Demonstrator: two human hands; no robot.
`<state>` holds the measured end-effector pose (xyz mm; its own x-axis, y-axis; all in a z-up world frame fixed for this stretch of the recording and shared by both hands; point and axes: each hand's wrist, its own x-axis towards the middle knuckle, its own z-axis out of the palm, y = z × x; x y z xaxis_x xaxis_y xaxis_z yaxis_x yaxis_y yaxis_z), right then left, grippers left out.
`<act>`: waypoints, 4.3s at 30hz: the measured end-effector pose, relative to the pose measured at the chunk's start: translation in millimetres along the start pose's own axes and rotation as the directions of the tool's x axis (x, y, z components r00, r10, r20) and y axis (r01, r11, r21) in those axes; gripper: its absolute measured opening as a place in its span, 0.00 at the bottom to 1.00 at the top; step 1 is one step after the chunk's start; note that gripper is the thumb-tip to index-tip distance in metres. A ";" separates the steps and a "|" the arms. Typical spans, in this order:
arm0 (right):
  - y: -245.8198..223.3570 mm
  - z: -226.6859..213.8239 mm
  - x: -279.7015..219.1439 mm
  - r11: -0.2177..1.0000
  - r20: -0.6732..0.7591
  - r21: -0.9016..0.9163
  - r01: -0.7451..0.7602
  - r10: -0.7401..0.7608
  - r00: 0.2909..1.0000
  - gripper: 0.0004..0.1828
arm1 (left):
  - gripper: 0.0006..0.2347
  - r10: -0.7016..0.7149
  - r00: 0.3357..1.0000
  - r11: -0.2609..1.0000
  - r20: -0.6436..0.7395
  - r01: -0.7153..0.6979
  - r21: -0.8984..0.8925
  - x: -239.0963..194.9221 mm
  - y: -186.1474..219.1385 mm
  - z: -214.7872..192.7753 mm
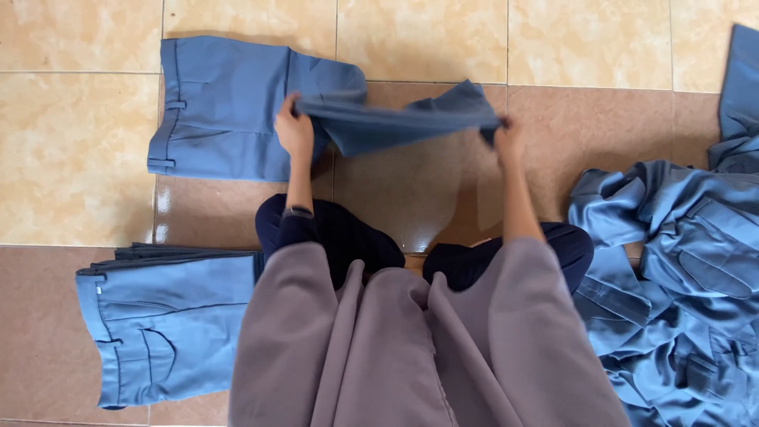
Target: The person sits on a tiled floor and folds two pairs of blue trousers by hand. They smooth each pair, fold the legs together, then fold the garment into a compact rectangle and place it on a growing stack to the left.
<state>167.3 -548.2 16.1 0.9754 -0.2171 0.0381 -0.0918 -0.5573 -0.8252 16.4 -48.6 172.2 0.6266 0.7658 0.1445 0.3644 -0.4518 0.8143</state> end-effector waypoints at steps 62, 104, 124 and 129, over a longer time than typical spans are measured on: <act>-30.3 -59.6 -137.1 0.607 0.432 -0.614 0.505 -0.277 0.858 0.29 | 0.64 -0.596 0.726 0.647 0.343 0.181 0.741 -19.3 -33.5 -21.5; 34.7 -68.5 -123.5 0.579 0.236 -0.730 0.362 -0.284 0.929 0.07 | 0.08 0.373 0.411 0.632 0.831 -0.769 0.097 -125.5 -119.9 85.0; 80.1 -105.4 -77.1 0.819 -0.288 -0.350 -0.456 0.369 0.884 0.24 | 0.06 0.405 0.517 0.672 0.754 -0.728 0.137 -130.6 -118.6 105.0; 129.1 -122.0 -40.5 0.526 -0.115 0.744 -0.412 0.709 0.696 0.20 | 0.11 0.418 0.394 0.538 0.818 -0.833 0.126 -139.5 -119.8 107.9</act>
<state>91.5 -709.1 -23.2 0.5909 -0.6386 -0.4930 -0.3004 0.3930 -0.8691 -40.4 -150.6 -6.2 0.9630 -0.2621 -0.0624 -0.2395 -0.9388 0.2475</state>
